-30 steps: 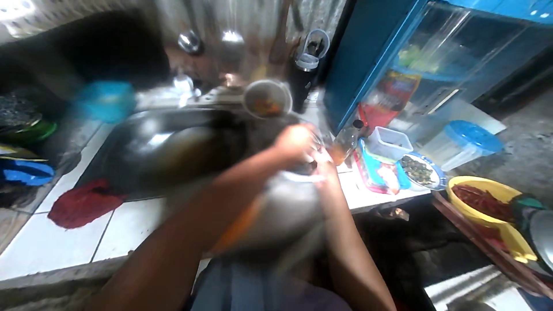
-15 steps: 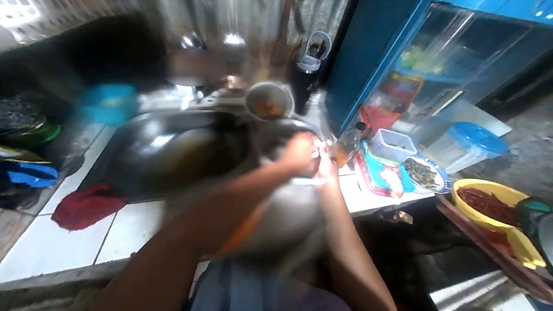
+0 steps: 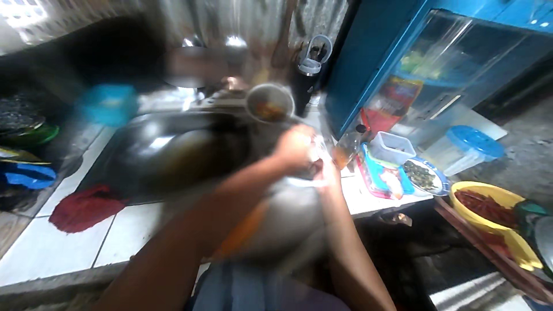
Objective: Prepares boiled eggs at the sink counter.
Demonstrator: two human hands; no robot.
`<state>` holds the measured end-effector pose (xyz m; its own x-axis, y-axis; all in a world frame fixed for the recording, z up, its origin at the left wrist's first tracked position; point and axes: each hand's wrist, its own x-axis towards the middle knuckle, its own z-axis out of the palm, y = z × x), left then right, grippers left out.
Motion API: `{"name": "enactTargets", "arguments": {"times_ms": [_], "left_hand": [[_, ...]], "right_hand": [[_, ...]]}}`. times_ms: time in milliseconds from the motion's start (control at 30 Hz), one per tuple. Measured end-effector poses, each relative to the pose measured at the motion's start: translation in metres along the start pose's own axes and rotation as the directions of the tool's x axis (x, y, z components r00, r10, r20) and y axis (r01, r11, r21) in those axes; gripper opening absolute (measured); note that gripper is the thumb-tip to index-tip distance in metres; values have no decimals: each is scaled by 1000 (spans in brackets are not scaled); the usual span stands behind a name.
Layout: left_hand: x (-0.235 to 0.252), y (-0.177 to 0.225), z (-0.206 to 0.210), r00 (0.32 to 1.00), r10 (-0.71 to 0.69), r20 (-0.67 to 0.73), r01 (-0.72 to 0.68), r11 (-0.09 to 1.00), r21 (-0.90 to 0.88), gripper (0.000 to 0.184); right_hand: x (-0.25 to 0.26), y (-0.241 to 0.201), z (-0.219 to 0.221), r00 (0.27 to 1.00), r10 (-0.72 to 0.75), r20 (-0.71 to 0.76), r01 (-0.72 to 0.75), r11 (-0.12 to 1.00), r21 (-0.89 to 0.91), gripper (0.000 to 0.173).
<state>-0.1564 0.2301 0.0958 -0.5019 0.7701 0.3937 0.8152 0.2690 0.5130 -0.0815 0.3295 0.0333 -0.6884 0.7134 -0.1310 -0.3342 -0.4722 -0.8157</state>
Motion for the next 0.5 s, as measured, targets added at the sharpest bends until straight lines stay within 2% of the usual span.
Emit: {"name": "enactTargets", "arguments": {"times_ms": [133,200,267,333,400,500], "left_hand": [[8,-2,-16,990,-133,53,130,990,58,28],[13,-9,-15,964,-212,163,195,974,114,30],[14,-11,-16,933,-232,275,219,973,78,31],[11,-12,-14,956,-116,271,152,982,-116,33],[8,-18,-5,978,75,197,-22,966,-259,30],[4,-20,1,964,257,64,-234,938,-254,23]], "right_hand": [[3,2,-11,996,-43,74,45,998,-35,29],[8,6,-20,985,-100,138,116,987,-109,27],[10,6,-24,976,-139,169,173,964,-204,29],[13,4,-26,968,-166,189,214,938,-272,32],[14,4,-28,966,-157,204,213,931,-295,27],[13,2,-26,967,-128,223,193,933,-305,15]]}}
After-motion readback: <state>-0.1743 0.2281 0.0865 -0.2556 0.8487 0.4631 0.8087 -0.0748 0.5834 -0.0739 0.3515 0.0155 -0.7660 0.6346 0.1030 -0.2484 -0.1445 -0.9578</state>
